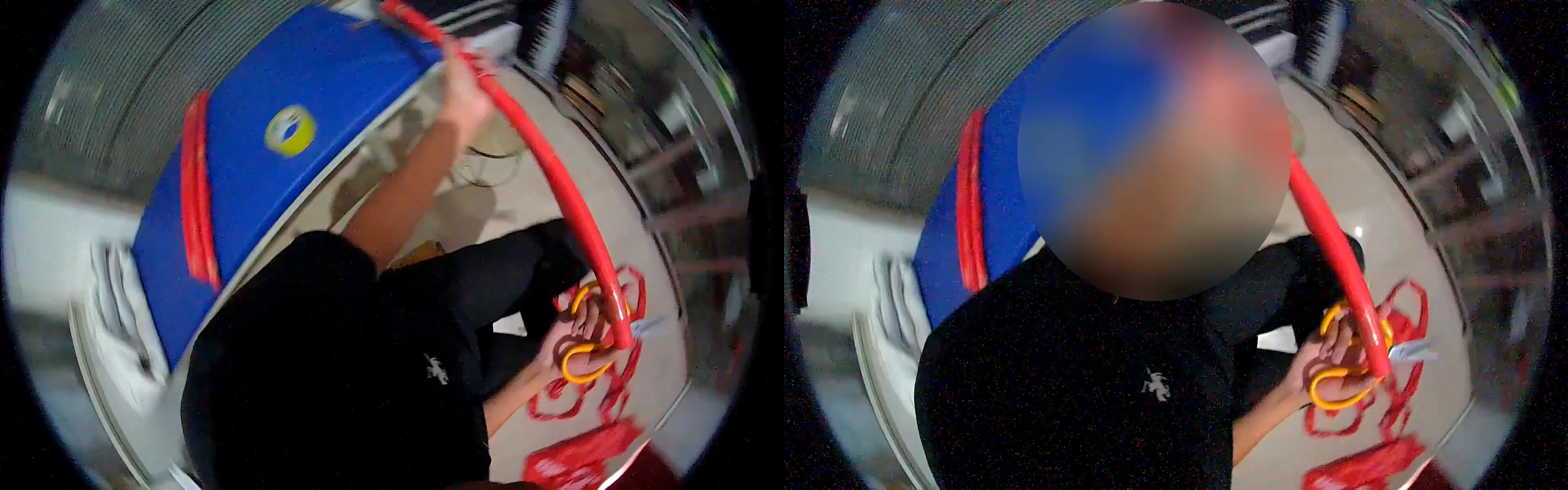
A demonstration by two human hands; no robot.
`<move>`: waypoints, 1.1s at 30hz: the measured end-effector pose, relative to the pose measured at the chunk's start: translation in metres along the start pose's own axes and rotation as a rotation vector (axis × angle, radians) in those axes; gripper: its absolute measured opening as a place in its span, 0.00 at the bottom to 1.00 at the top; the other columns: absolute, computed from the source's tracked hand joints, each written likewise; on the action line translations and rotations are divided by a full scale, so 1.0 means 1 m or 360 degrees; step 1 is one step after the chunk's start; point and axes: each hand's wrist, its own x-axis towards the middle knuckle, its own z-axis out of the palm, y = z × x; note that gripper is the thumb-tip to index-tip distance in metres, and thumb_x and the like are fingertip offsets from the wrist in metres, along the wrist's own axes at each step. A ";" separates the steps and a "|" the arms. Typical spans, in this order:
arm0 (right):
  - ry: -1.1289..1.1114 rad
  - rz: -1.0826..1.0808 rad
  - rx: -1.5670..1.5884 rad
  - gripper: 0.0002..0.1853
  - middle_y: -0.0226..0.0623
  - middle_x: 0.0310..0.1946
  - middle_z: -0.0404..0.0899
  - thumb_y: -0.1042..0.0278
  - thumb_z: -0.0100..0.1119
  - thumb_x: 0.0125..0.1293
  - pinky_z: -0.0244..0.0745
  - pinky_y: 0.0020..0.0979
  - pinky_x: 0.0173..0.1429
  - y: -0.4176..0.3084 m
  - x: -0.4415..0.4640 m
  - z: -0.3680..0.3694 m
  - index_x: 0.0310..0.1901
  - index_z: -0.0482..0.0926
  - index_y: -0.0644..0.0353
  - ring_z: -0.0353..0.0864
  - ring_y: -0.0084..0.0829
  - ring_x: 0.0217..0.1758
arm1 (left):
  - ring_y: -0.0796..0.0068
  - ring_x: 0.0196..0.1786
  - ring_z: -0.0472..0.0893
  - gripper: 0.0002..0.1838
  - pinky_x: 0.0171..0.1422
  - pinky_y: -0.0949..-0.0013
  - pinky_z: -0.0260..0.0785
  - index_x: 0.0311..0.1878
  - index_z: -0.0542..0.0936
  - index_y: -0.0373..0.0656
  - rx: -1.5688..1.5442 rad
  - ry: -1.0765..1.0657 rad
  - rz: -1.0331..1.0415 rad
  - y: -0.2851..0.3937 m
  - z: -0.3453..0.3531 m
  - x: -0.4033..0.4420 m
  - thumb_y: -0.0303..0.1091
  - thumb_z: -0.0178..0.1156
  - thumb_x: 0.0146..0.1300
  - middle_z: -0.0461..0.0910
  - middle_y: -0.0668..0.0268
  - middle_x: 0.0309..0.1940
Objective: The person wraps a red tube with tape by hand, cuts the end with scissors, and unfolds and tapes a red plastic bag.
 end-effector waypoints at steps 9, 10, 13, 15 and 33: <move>-0.0151 0.0400 -0.1050 0.21 0.54 0.40 0.82 0.46 0.45 0.75 0.65 0.18 0.20 0.081 0.018 -0.041 0.53 0.70 0.58 0.71 0.23 0.14 | 0.87 0.16 0.60 0.13 0.15 0.82 0.53 0.45 0.68 0.46 0.1078 0.0164 0.0070 0.235 0.067 -0.052 0.43 0.57 0.68 0.65 0.70 0.22; -0.0200 0.0381 -0.1293 0.21 0.54 0.36 0.82 0.47 0.46 0.75 0.66 0.19 0.19 0.087 0.017 -0.047 0.52 0.70 0.59 0.71 0.23 0.12 | 0.87 0.15 0.59 0.13 0.13 0.83 0.51 0.39 0.65 0.48 0.1419 0.0412 0.0207 0.263 0.076 -0.063 0.43 0.56 0.66 0.65 0.70 0.22; -0.0007 0.0559 -0.1359 0.19 0.50 0.26 0.81 0.49 0.50 0.74 0.62 0.19 0.15 0.087 0.018 -0.029 0.46 0.68 0.60 0.68 0.22 0.09 | 0.86 0.16 0.59 0.13 0.14 0.80 0.53 0.38 0.62 0.50 0.2123 0.0651 0.0034 0.378 0.062 -0.082 0.45 0.54 0.65 0.65 0.72 0.23; 0.0003 0.0628 -0.1673 0.20 0.44 0.20 0.78 0.49 0.54 0.72 0.56 0.19 0.11 0.093 0.024 -0.015 0.44 0.67 0.60 0.65 0.21 0.07 | 0.81 0.18 0.67 0.18 0.18 0.75 0.60 0.46 0.71 0.46 0.2956 0.0919 0.0294 0.421 0.042 -0.096 0.50 0.57 0.65 0.69 0.71 0.26; 0.0066 0.0815 -0.1803 0.20 0.42 0.20 0.77 0.50 0.51 0.73 0.63 0.22 0.15 0.104 0.018 0.024 0.38 0.69 0.63 0.68 0.23 0.10 | 0.47 0.64 0.69 0.27 0.61 0.48 0.67 0.64 0.72 0.58 0.4738 0.2394 0.0488 0.506 -0.132 -0.239 0.41 0.61 0.60 0.66 0.51 0.63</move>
